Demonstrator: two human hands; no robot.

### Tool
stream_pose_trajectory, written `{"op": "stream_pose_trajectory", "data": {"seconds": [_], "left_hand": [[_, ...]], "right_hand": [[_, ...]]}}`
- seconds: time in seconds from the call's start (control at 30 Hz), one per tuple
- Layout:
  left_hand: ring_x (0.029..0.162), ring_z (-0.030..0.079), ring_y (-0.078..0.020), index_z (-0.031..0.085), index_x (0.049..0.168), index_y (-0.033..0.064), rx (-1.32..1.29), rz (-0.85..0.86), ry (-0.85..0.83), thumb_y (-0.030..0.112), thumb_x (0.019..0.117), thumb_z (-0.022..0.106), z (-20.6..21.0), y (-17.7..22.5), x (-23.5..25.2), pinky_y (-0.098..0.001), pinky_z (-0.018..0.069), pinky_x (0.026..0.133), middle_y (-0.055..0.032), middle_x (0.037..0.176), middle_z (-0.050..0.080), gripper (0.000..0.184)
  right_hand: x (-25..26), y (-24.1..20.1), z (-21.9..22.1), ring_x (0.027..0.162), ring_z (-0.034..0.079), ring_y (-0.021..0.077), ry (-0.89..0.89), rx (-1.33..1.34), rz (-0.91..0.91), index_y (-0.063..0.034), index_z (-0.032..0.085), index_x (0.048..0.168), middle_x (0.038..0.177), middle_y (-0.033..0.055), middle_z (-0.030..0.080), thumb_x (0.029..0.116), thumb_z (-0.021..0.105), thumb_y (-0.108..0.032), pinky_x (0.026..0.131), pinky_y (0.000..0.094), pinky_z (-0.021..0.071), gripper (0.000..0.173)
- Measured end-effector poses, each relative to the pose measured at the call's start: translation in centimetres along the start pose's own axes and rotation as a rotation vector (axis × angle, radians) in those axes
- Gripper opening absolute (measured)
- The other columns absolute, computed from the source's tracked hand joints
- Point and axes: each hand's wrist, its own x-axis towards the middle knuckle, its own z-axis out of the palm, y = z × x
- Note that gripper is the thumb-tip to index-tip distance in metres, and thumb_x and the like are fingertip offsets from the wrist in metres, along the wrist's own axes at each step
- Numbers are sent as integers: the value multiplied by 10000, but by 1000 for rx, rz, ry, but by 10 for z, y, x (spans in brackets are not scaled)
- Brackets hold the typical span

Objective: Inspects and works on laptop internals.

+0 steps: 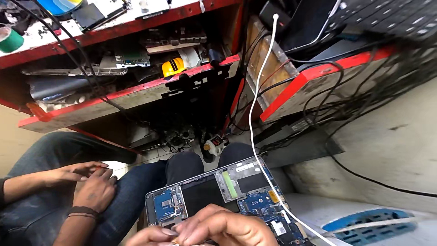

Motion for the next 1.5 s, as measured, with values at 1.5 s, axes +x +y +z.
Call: {"op": "stream_pose_trajectory", "data": {"seconds": [1.5], "left_hand": [[1113,710,-187,739,1155,22,-214,-95,-42,83,980,641,29,16,13,-354,565,1019,-88,1143,756,210]], "right_hand": [[-9,-5,-2,981,703,47,53,209,75,19,723,1102,1041,22,760,1001,581,-1,885,258,579,176]]}}
